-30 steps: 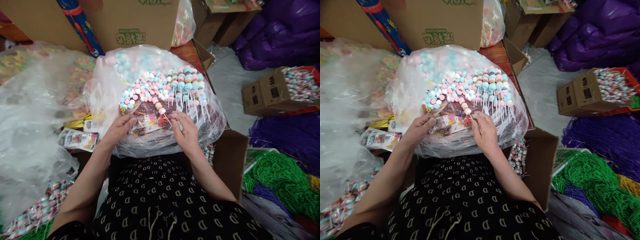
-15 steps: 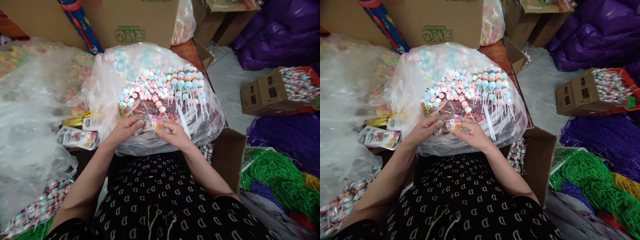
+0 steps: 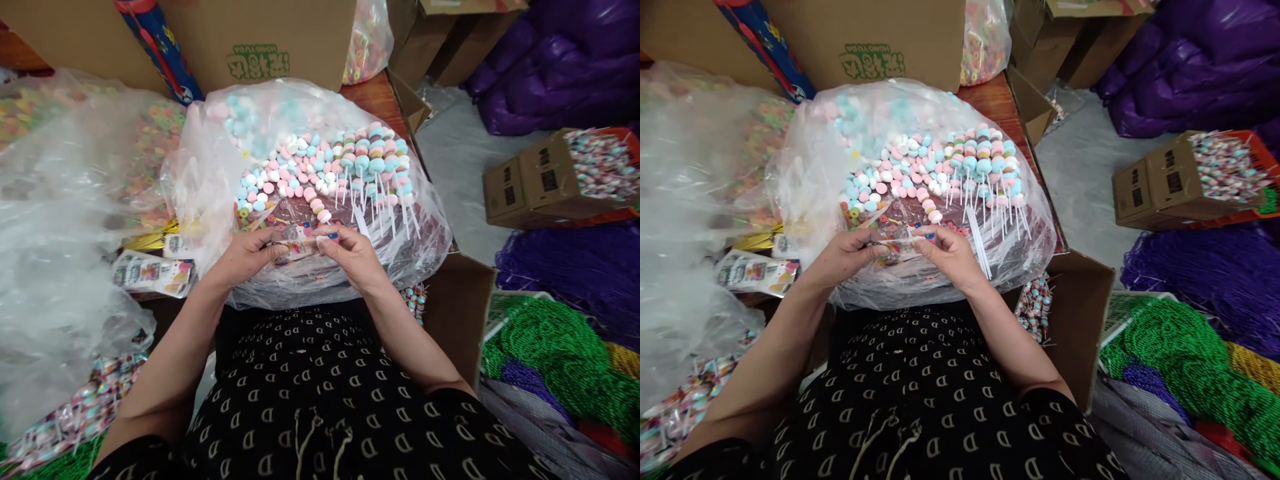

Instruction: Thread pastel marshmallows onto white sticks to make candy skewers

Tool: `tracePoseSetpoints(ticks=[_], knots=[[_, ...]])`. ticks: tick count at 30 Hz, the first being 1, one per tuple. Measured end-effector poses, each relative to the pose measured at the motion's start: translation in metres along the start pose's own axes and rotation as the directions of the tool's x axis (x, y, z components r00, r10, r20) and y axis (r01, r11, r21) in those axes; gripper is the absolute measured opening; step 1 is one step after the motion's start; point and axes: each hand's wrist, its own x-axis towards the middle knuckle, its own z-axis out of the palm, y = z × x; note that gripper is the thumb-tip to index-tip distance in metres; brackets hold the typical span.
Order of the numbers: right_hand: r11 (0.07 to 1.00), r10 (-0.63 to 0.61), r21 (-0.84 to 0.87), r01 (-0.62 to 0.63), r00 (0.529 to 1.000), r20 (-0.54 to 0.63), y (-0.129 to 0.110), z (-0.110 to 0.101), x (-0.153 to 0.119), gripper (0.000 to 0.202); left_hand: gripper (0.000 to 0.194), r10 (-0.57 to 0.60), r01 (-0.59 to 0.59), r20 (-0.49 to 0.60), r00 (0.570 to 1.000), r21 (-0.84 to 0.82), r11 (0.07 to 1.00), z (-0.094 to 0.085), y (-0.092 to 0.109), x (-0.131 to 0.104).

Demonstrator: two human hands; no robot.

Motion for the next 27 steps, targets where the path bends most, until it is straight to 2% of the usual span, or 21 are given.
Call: tracePoseSetpoints(ticks=[2, 4, 7, 9, 12, 14, 16, 21, 27], knots=[[0.999, 0.041, -0.024, -0.042, 0.997, -0.066, 0.003, 0.002, 0.002, 0.040, 0.034, 0.017, -0.017, 0.003, 1.000, 0.055, 0.998, -0.001, 0.004, 0.000], [0.996, 0.044, -0.074, -0.054, 0.990, -0.134, 0.006, 0.005, 0.003, 0.046, 0.037, 0.000, 0.002, -0.043, 0.999, 0.045, 0.999, 0.001, 0.007, 0.000], [0.986, -0.024, -0.169, -0.010, 0.980, -0.198, 0.007, 0.011, 0.001, 0.062, 0.041, -0.114, 0.098, -0.108, 0.988, -0.144, 0.985, 0.010, 0.005, 0.000], [0.981, -0.058, -0.195, 0.018, 0.978, -0.201, 0.006, 0.013, 0.001, 0.068, 0.044, -0.197, 0.141, -0.144, 0.970, -0.329, 0.934, 0.019, 0.001, 0.000], [0.991, -0.083, -0.117, 0.060, 0.976, -0.202, 0.006, 0.012, 0.001, 0.062, 0.051, -0.236, 0.077, -0.240, 0.942, -0.528, 0.846, 0.028, -0.003, 0.002], [0.994, -0.113, -0.036, 0.108, 0.970, -0.215, 0.007, 0.008, 0.001, 0.055, 0.054, -0.239, 0.027, -0.280, 0.930, -0.594, 0.804, 0.029, -0.003, 0.003], [0.987, -0.156, -0.002, 0.160, 0.962, -0.223, 0.008, 0.003, -0.001, 0.052, 0.051, -0.267, 0.030, -0.283, 0.921, -0.633, 0.773, 0.027, -0.001, 0.004], [0.940, -0.335, -0.110, 0.322, 0.933, -0.134, 0.008, -0.004, -0.007, 0.035, 0.044, -0.371, 0.074, -0.263, 0.891, -0.721, 0.689, 0.027, 0.006, 0.006], [0.890, -0.401, -0.213, 0.402, 0.915, 0.050, 0.012, -0.004, -0.005, 0.045, 0.041, -0.371, 0.081, -0.242, 0.897, -0.733, 0.675, 0.034, 0.008, 0.006]])
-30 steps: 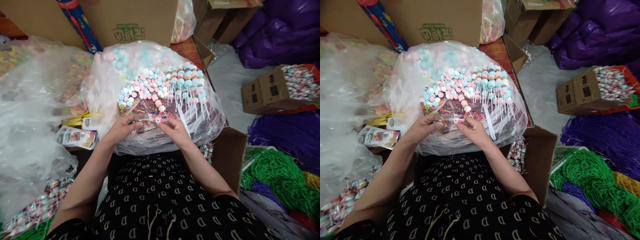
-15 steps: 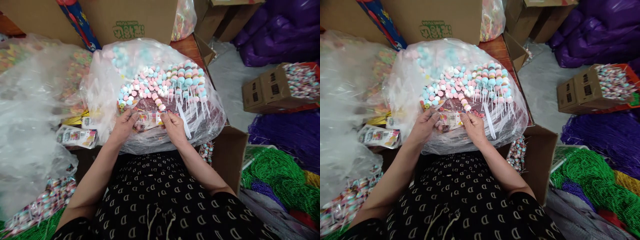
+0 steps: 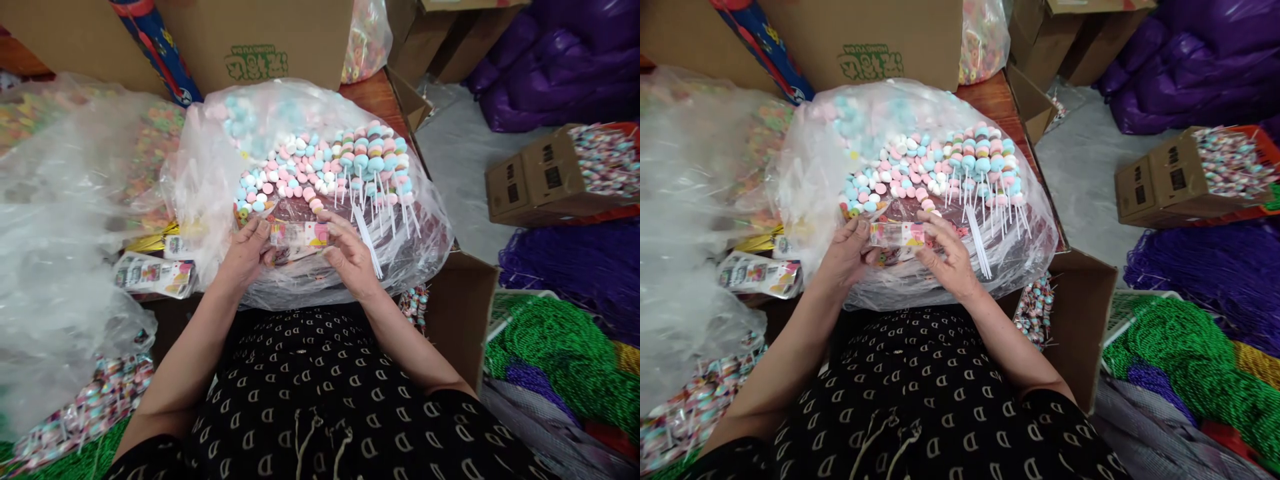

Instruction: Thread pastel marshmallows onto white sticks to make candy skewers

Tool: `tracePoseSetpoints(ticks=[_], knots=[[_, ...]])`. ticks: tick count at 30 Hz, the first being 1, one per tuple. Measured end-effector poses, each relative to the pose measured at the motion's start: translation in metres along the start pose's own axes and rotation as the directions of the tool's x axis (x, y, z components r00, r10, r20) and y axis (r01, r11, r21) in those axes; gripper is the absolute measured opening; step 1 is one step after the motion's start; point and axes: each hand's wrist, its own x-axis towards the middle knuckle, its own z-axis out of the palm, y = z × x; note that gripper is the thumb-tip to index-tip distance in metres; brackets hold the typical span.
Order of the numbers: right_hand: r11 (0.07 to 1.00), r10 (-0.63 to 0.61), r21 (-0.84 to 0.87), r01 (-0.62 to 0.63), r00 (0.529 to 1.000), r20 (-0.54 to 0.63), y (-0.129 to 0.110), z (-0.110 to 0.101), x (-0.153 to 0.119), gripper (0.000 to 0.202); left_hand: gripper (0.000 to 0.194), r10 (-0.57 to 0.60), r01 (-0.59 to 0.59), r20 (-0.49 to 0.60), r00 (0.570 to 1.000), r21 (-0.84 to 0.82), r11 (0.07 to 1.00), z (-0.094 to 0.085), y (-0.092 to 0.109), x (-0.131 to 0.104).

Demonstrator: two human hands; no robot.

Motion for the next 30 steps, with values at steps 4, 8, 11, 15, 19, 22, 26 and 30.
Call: tracePoseSetpoints(ticks=[4, 8, 11, 15, 19, 22, 26, 30], knots=[[0.987, -0.132, -0.075, 0.145, 0.979, 0.154, 0.003, 0.001, 0.003, 0.042, 0.032, -0.007, 0.006, 0.020, 1.000, 0.033, 0.999, 0.002, -0.007, -0.001], [0.972, -0.126, -0.175, 0.157, 0.976, 0.178, 0.004, 0.002, 0.004, 0.024, 0.044, 0.047, -0.055, 0.067, 0.997, 0.118, 0.991, 0.000, -0.015, -0.001], [0.961, -0.134, -0.222, 0.167, 0.978, 0.158, 0.002, 0.004, 0.004, 0.027, 0.052, 0.096, -0.113, 0.093, 0.991, 0.197, 0.974, -0.005, -0.019, 0.000], [0.950, -0.202, -0.210, 0.231, 0.968, 0.152, -0.001, 0.012, 0.003, 0.033, 0.052, 0.132, -0.142, 0.052, 0.990, 0.280, 0.949, -0.009, -0.020, -0.001], [0.964, -0.182, -0.183, 0.192, 0.981, 0.074, -0.003, 0.013, 0.000, 0.036, 0.049, 0.114, -0.112, 0.004, 0.993, 0.229, 0.967, -0.005, -0.014, -0.001], [0.984, -0.024, -0.175, 0.018, 0.999, -0.030, -0.006, 0.001, 0.000, 0.037, 0.044, 0.083, -0.072, -0.120, 0.989, 0.087, 0.994, -0.003, -0.003, 0.001], [0.871, 0.202, -0.429, -0.237, 0.971, -0.126, -0.005, -0.018, 0.010, 0.030, 0.052, 0.012, -0.032, -0.175, 0.984, -0.112, 0.993, -0.002, 0.012, 0.005], [0.550, 0.347, -0.792, -0.264, 0.935, -0.070, 0.001, -0.016, 0.023, 0.023, 0.059, -0.093, 0.064, -0.122, 0.988, -0.219, 0.974, 0.002, 0.020, 0.004]])
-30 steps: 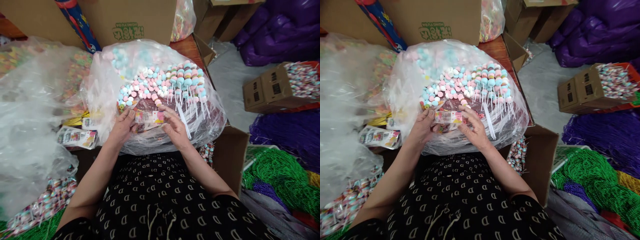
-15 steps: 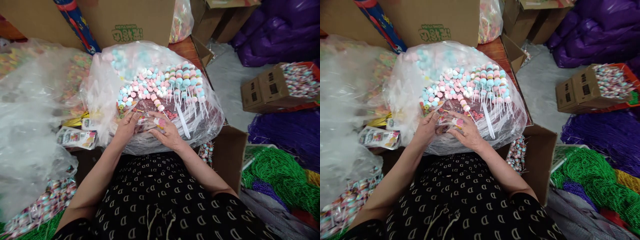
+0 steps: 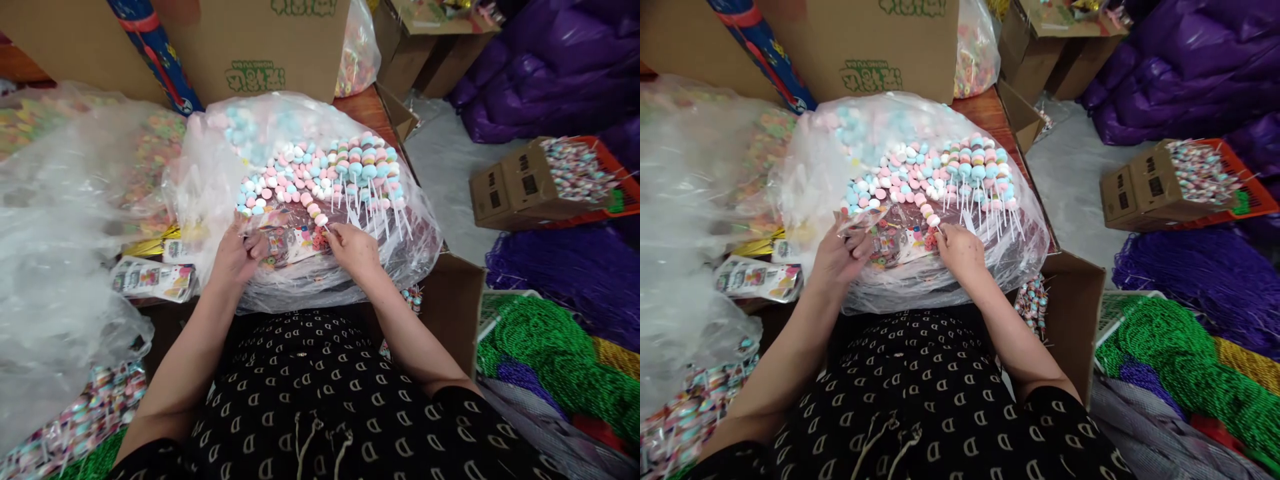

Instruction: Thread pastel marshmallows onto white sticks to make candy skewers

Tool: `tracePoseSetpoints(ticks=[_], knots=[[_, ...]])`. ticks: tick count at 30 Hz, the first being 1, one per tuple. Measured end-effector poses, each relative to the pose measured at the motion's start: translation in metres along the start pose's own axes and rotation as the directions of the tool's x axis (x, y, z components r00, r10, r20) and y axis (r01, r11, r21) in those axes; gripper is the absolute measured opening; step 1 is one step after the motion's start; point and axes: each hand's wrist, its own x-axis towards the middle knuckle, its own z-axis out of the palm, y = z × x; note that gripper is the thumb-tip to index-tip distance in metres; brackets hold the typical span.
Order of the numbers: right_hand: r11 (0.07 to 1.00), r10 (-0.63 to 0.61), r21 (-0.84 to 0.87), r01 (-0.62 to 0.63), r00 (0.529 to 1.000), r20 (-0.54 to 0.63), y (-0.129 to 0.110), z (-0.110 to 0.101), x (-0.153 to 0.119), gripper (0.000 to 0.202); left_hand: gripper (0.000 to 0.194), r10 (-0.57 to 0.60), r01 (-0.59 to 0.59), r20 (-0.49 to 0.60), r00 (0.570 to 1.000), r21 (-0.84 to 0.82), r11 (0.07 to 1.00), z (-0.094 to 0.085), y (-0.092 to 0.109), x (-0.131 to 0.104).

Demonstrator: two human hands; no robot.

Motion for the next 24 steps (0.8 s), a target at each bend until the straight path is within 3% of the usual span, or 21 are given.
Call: tracePoseSetpoints(ticks=[3, 6, 10, 13, 16, 19, 24], knots=[[0.990, 0.026, -0.136, -0.022, 0.999, 0.028, -0.005, 0.009, 0.006, 0.025, 0.060, -0.060, 0.061, 0.022, 0.998, -0.031, 0.998, 0.002, 0.000, -0.002], [0.991, 0.038, -0.126, -0.040, 0.999, -0.019, -0.004, 0.017, 0.009, 0.028, 0.059, -0.076, 0.077, 0.031, 0.997, -0.042, 0.996, -0.001, -0.001, -0.002], [0.993, 0.027, 0.122, -0.004, 0.981, -0.192, 0.005, 0.019, 0.004, 0.028, 0.060, -0.072, 0.073, 0.037, 0.997, -0.024, 0.997, -0.008, -0.002, 0.002], [0.907, 0.033, 0.411, 0.089, 0.959, -0.280, 0.010, 0.012, -0.008, 0.028, 0.060, -0.054, 0.055, 0.038, 0.998, -0.024, 0.998, -0.012, -0.002, 0.005], [0.758, 0.066, 0.639, 0.126, 0.961, -0.268, 0.011, -0.001, -0.023, 0.024, 0.059, -0.051, 0.051, 0.026, 0.998, -0.011, 0.999, -0.012, -0.002, 0.008], [0.648, 0.093, 0.754, 0.109, 0.971, -0.221, 0.012, -0.012, -0.036, 0.021, 0.062, -0.048, 0.048, 0.006, 0.999, 0.005, 0.999, -0.010, -0.002, 0.011], [0.600, 0.089, 0.793, 0.100, 0.978, -0.191, 0.013, -0.022, -0.048, 0.022, 0.060, -0.029, 0.030, -0.019, 0.999, 0.025, 0.999, -0.007, -0.005, 0.014]])
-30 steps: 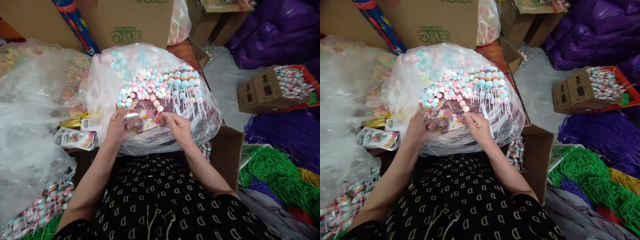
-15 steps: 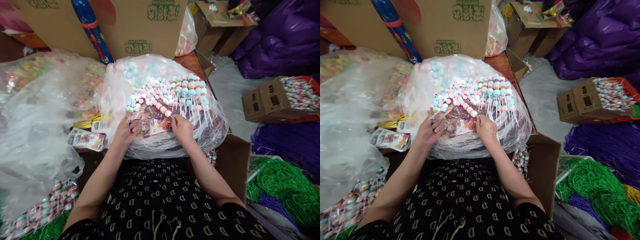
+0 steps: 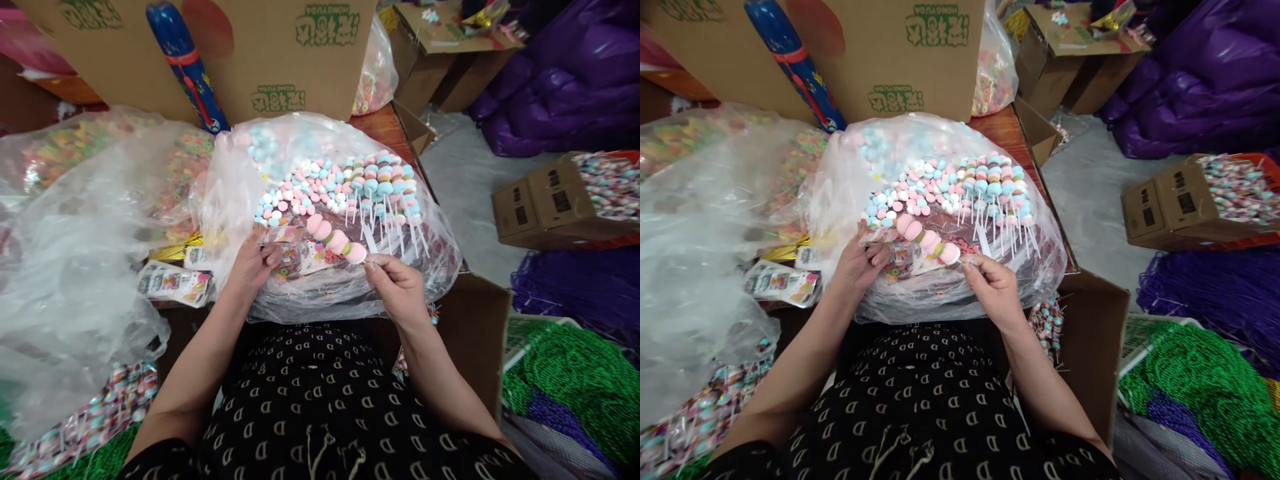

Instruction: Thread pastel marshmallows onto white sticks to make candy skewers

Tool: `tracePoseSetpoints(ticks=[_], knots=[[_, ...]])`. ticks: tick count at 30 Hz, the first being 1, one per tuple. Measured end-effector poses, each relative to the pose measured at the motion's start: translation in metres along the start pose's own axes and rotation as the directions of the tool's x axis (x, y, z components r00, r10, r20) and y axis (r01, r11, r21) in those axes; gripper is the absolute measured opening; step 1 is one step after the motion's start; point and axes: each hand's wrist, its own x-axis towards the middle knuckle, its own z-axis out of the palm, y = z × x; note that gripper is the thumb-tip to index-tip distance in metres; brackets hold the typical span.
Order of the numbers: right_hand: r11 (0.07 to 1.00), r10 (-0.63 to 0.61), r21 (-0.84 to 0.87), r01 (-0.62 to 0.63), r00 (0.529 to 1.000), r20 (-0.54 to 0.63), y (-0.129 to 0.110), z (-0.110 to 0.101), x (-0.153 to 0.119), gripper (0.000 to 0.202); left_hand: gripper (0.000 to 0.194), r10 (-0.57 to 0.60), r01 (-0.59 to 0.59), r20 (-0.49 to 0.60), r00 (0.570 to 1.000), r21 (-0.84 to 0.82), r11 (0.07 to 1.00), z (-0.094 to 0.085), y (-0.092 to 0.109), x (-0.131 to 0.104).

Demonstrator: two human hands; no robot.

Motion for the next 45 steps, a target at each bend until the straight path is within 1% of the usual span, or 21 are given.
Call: tracePoseSetpoints(ticks=[4, 12, 18, 21, 24, 28, 32, 35, 39, 42, 45], knots=[[0.998, -0.053, -0.017, 0.054, 0.998, 0.045, -0.002, -0.006, -0.002, 0.015, 0.057, 0.062, -0.063, 0.024, 0.998, 0.013, 0.998, -0.001, -0.003, 0.000], [0.980, -0.147, -0.127, 0.153, 0.988, 0.055, -0.003, -0.024, -0.003, 0.010, 0.055, 0.121, -0.126, 0.084, 0.989, 0.057, 0.990, -0.004, -0.007, 0.003], [0.955, -0.208, -0.196, 0.223, 0.974, 0.095, -0.005, -0.034, -0.001, 0.012, 0.045, 0.124, -0.130, 0.065, 0.990, 0.088, 0.988, -0.004, -0.008, 0.004], [0.946, -0.200, -0.241, 0.218, 0.975, 0.098, -0.005, -0.040, 0.000, 0.011, 0.044, 0.104, -0.108, 0.040, 0.994, 0.106, 0.989, -0.003, -0.007, 0.003], [0.943, -0.190, -0.256, 0.210, 0.977, 0.101, -0.004, -0.045, 0.001, 0.010, 0.045, 0.109, -0.111, 0.027, 0.994, 0.133, 0.985, -0.002, -0.007, 0.002], [0.950, -0.173, -0.242, 0.197, 0.978, 0.115, 0.000, -0.049, 0.003, 0.012, 0.046, 0.139, -0.150, 0.070, 0.988, 0.199, 0.969, -0.004, -0.007, 0.002], [0.947, -0.155, -0.250, 0.200, 0.970, 0.186, 0.003, -0.054, 0.005, 0.016, 0.045, 0.179, -0.200, 0.116, 0.977, 0.213, 0.956, -0.007, -0.004, 0.002], [0.942, -0.163, -0.253, 0.220, 0.960, 0.228, 0.003, -0.057, 0.006, 0.017, 0.046, 0.170, -0.189, 0.107, 0.980, 0.209, 0.960, -0.006, -0.002, 0.001], [0.933, -0.141, -0.286, 0.219, 0.952, 0.271, -0.001, -0.059, 0.006, 0.020, 0.042, 0.141, -0.153, 0.073, 0.987, 0.203, 0.967, -0.002, -0.003, 0.000], [0.926, -0.145, -0.296, 0.236, 0.943, 0.298, -0.004, -0.059, 0.007, 0.024, 0.041, 0.153, -0.165, 0.072, 0.986, 0.211, 0.964, -0.002, -0.006, 0.001], [0.916, -0.160, -0.305, 0.262, 0.934, 0.320, -0.006, -0.058, 0.007, 0.029, 0.044, 0.181, -0.200, 0.103, 0.978, 0.221, 0.954, -0.004, -0.006, 0.001]])
